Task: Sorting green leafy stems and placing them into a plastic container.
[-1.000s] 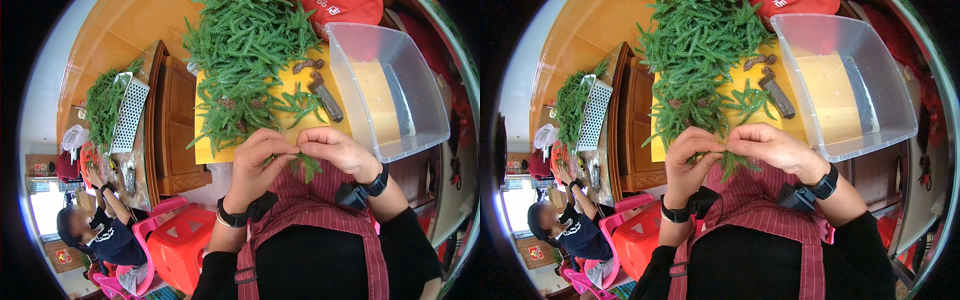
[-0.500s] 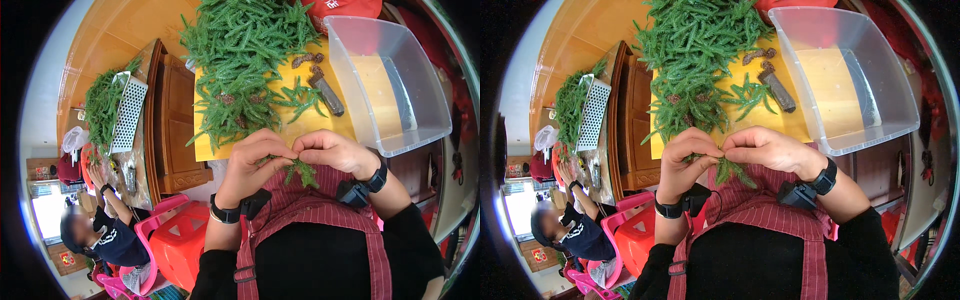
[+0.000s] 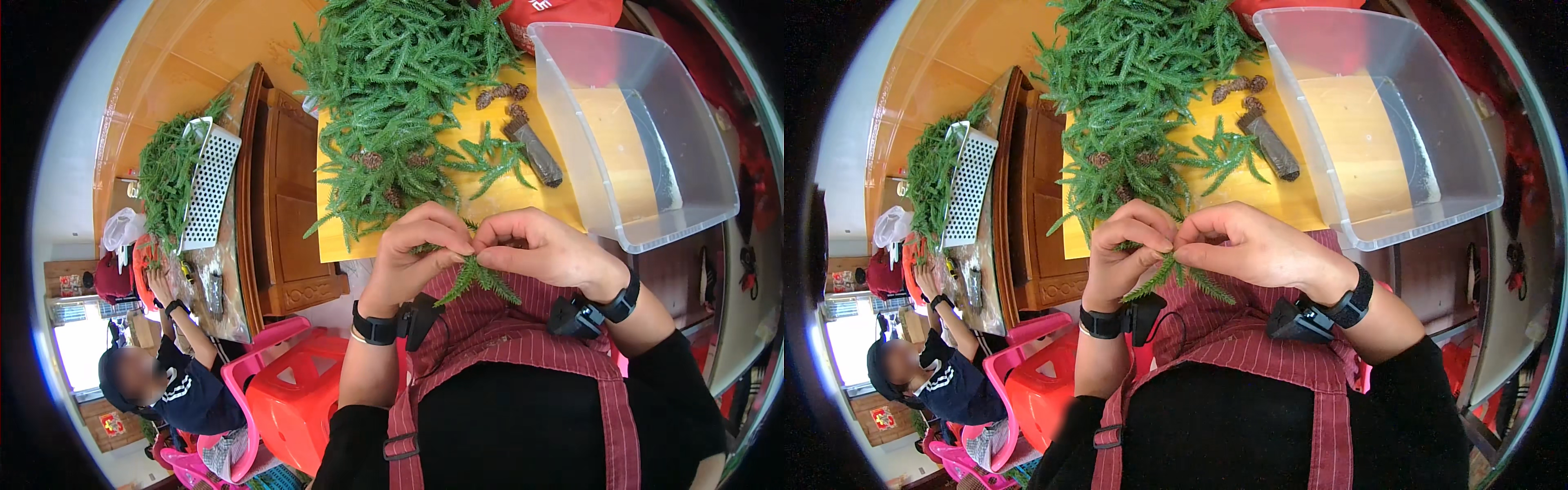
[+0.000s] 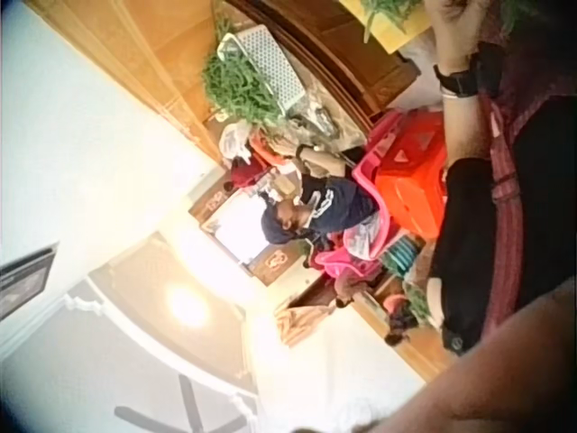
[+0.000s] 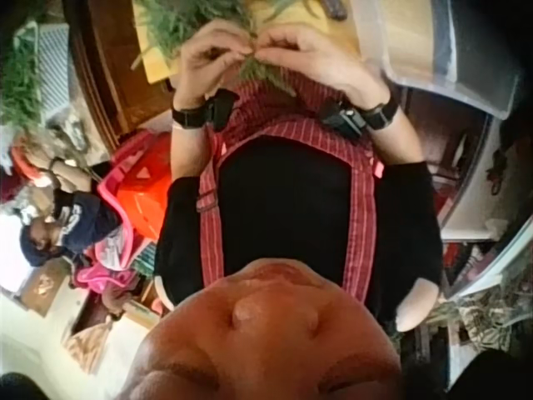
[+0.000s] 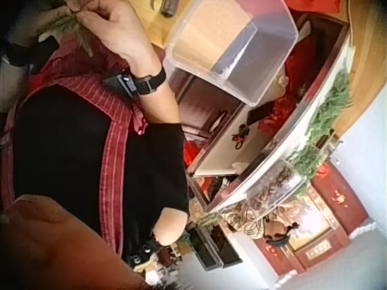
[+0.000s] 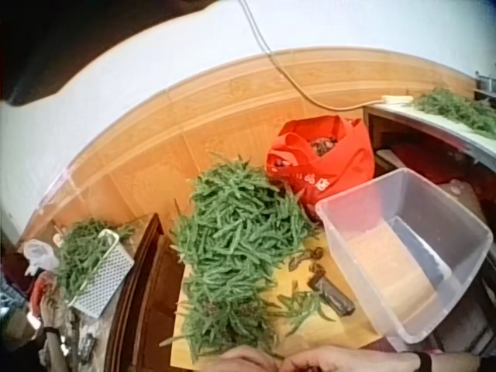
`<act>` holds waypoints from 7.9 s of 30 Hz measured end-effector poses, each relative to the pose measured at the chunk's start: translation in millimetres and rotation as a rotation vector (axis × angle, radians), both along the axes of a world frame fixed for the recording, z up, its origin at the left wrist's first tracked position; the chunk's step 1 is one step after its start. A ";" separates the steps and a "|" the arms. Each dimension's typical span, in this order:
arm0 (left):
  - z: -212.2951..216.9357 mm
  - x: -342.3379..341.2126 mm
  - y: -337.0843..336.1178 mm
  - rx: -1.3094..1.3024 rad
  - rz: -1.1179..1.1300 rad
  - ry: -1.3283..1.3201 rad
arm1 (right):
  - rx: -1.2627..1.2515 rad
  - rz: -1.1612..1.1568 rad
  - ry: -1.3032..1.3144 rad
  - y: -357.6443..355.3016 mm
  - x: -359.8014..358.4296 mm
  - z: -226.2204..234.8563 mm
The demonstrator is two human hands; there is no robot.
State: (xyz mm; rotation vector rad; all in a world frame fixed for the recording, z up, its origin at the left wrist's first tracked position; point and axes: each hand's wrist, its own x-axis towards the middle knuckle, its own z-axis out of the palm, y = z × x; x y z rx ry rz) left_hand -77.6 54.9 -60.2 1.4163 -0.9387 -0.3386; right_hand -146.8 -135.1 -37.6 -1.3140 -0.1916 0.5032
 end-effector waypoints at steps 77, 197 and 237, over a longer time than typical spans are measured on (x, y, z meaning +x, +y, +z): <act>32.2 -11.0 2.3 0.234 0.010 0.206 | -0.051 0.068 0.049 -8.3 2.0 4.9; 20.4 -17.5 -8.8 0.081 0.241 0.492 | -0.023 -0.416 -0.168 9.7 4.1 -27.2; -21.6 -2.2 -12.5 -0.144 0.364 0.773 | -1.368 -0.912 -0.480 -30.4 92.5 -86.9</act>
